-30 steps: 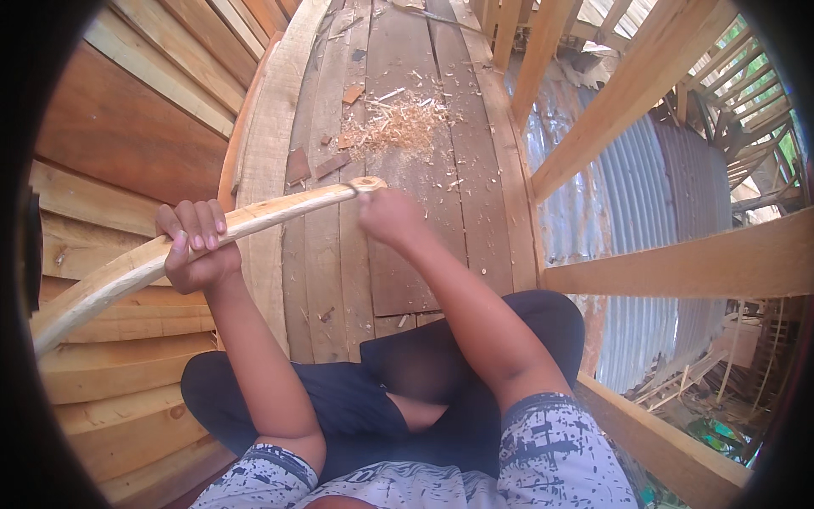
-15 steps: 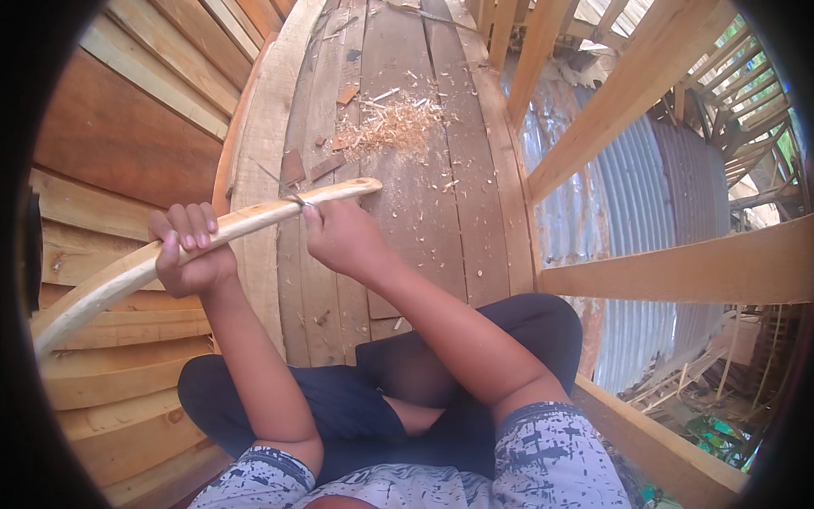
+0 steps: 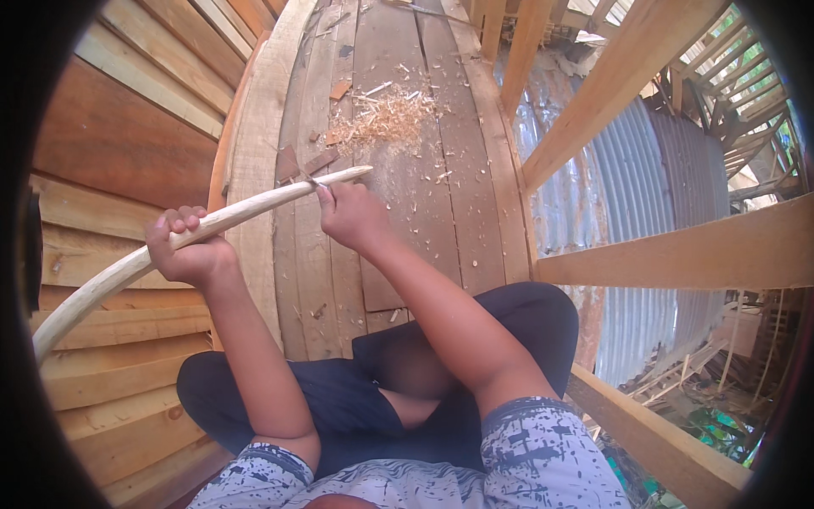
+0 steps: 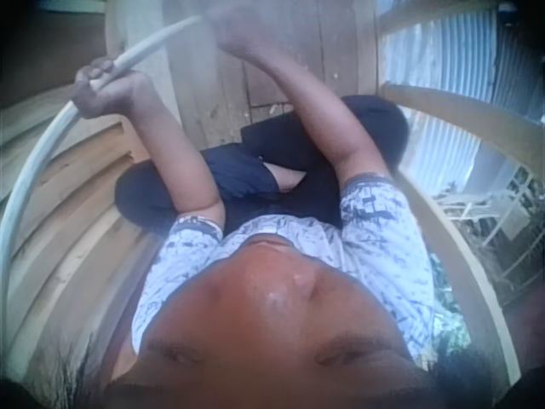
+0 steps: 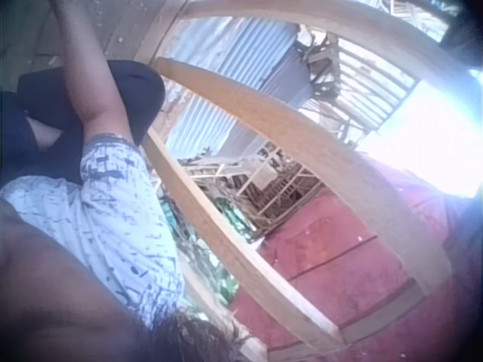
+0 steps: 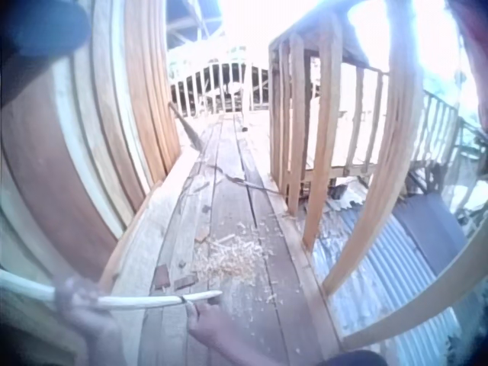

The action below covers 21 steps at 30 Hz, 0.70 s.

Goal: The person sits cross-legged on a wooden floor and uses a knife to carve a long, curved piece of wood. They hold the wood with their left hand and shave thin layers from the surface with their right hand, creating wood shavings that fall onto the floor.

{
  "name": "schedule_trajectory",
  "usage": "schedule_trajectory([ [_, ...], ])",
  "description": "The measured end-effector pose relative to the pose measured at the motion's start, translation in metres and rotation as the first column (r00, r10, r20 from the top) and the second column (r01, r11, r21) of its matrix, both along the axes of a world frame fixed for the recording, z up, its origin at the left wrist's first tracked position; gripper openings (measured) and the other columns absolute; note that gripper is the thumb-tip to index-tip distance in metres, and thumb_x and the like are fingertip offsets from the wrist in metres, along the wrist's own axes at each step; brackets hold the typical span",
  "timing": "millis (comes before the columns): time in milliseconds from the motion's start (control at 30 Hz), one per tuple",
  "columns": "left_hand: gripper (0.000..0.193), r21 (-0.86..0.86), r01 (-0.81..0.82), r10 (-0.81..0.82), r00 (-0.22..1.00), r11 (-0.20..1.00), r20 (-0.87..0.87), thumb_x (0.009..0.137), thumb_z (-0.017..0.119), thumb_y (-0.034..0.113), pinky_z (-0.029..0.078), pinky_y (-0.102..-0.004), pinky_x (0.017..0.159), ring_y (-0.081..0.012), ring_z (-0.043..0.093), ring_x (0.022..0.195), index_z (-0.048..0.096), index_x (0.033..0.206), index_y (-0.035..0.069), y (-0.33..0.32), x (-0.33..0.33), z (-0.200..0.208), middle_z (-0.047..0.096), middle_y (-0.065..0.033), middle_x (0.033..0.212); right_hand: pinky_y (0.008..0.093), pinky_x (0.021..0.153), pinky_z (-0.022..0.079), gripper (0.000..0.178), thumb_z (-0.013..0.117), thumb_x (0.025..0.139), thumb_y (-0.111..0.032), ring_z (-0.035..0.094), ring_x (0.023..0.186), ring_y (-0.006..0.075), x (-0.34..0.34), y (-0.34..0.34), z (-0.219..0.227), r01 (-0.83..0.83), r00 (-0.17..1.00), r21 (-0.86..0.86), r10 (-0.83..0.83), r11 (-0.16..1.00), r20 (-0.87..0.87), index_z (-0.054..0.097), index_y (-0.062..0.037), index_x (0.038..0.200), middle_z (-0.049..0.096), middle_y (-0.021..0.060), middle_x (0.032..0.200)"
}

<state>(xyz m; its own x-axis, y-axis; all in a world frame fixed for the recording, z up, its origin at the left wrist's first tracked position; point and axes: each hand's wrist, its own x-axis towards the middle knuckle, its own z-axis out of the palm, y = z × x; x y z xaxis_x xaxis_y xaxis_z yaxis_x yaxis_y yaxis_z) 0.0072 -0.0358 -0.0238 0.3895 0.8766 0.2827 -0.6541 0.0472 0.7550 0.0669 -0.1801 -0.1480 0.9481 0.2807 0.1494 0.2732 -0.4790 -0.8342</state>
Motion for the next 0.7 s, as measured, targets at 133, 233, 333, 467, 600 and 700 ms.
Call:
schedule_trajectory([
  [133,0.023,-0.047,-0.02,0.02,1.0,0.999,0.004,0.077,0.057,0.017,0.041,-0.0274,0.06,-0.0121,0.044,0.054,0.036,0.069,0.016,0.003,-0.008,0.0,0.04,0.0008,0.06,0.0555,0.07,0.049,0.04,0.05,0.098,-0.032,0.063,0.075,0.0461,-0.016,0.007,0.031,-0.098,0.987,-0.09,0.085,0.991,-0.14,0.065,0.001,0.082,0.065,0.0259,0.075],
  [233,0.022,-0.024,-0.048,0.048,0.999,0.999,-0.012,0.077,0.058,0.016,0.041,-0.0277,0.06,-0.0121,0.043,0.053,0.036,0.07,0.016,-0.003,-0.003,0.002,0.04,0.0006,0.059,0.0555,0.071,0.049,0.041,0.049,0.099,-0.033,0.063,0.076,0.0461,-0.019,0.002,0.025,-0.082,0.991,-0.08,0.073,0.993,-0.116,0.065,0.0012,0.082,0.065,0.0262,0.076],
  [333,0.02,0.003,-0.009,0.009,1.0,1.0,-0.003,0.077,0.058,0.014,0.041,-0.0277,0.06,-0.0121,0.043,0.053,0.038,0.073,0.015,-0.005,-0.001,0.0,0.04,0.0002,0.059,0.0554,0.071,0.049,0.043,0.048,0.099,-0.033,0.063,0.077,0.0463,0.006,-0.005,-0.015,0.042,0.984,-0.071,-0.054,0.997,-0.169,0.064,0.0019,0.08,0.065,0.0265,0.076],
  [467,0.023,-0.008,0.001,-0.001,1.0,1.0,-0.014,0.08,0.058,0.02,0.041,-0.0311,0.065,-0.0118,0.042,0.057,0.038,0.069,0.016,-0.001,-0.01,0.002,0.039,0.0023,0.062,0.0543,0.07,0.048,0.045,0.047,0.1,-0.033,0.062,0.075,0.0467,-0.015,0.006,0.032,-0.108,0.975,-0.034,0.099,0.994,-0.198,0.062,0.003,0.08,0.064,0.0267,0.075],
  [600,0.023,0.045,-0.008,0.009,1.0,0.999,-0.02,0.08,0.058,0.02,0.04,-0.0298,0.062,-0.0116,0.041,0.057,0.038,0.07,0.016,-0.003,-0.004,-0.001,0.039,0.0021,0.063,0.0532,0.067,0.048,0.044,0.048,0.1,-0.032,0.061,0.071,0.047,-0.01,0.003,0.004,-0.022,0.985,-0.001,0.021,1.0,-0.172,0.063,0.0046,0.081,0.063,0.027,0.073],
  [700,0.023,0.029,0.064,-0.064,0.998,0.998,-0.009,0.08,0.058,0.019,0.039,-0.0288,0.061,-0.0117,0.041,0.056,0.037,0.07,0.016,0.001,-0.006,-0.003,0.039,0.0016,0.063,0.0532,0.067,0.048,0.046,0.047,0.101,-0.033,0.062,0.069,0.046,0.011,-0.005,-0.024,0.0,0.963,0.012,0.003,1.0,-0.268,0.062,0.0048,0.08,0.063,0.0265,0.071],
])
